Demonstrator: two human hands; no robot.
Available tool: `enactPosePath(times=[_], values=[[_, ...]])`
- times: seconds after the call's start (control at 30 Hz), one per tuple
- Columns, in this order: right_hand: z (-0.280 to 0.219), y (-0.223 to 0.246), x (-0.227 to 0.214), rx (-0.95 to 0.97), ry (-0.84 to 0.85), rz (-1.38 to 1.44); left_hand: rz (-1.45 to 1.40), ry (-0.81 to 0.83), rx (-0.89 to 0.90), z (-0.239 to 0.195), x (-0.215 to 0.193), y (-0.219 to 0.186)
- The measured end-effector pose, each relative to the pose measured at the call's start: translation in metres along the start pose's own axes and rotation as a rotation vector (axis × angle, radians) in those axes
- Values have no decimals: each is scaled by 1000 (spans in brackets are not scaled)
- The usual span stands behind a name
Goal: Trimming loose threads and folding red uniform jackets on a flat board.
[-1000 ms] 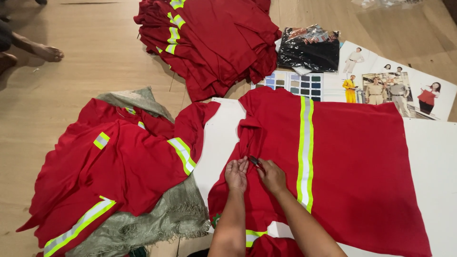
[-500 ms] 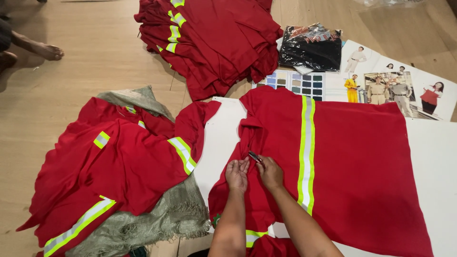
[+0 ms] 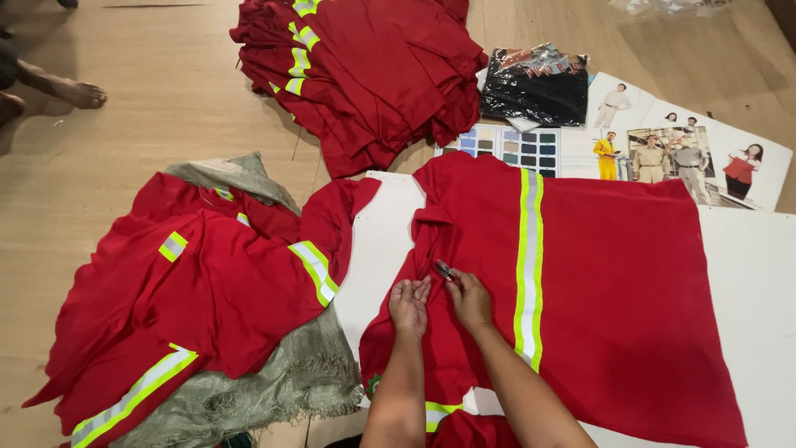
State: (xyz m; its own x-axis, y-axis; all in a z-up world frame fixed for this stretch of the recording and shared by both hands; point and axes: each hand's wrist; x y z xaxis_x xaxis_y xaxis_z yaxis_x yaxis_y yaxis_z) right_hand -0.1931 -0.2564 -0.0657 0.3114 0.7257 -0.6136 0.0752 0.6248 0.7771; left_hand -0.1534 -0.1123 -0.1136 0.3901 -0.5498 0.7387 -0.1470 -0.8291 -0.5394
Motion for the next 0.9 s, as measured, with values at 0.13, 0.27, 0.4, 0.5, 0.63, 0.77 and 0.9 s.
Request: enactPosePath(times=[0.13,0.27,0.4,0.5,0.63,0.77,0.9], values=[[-13,-3,-58,93,-48,44,-20,-20,-41,7,-7,-2],[-53,-33,-154,139,-270,64,98,23,-159,-25,6,-48],[-109,-92,-273,311,-346,-210,257,22,-157,-48,-40,-120],[-162,-163,-329,515,-416,-401,191,-217,-33,-38,-113,-174],[-212,-180,-362,690,-419,-442,653,-406,131,-63,-180,-220],[-225,-167,-370,909,-418,-488,1676,-479,421,-124,-155,-222],[-221,-148,-373,1049,-373,-571,2069,-420,423,-177,-52,-219]])
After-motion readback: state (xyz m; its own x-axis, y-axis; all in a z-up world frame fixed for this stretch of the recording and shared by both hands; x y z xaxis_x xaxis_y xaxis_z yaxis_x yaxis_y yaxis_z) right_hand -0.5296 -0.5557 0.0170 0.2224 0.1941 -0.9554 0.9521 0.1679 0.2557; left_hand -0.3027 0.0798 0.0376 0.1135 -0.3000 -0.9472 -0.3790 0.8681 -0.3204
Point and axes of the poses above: each hand's wrist, its own z-axis towards the middle knuckle, its own x-axis out of the palm, y = z × x, and after that the axes turned 3 degrees about y, right-handed
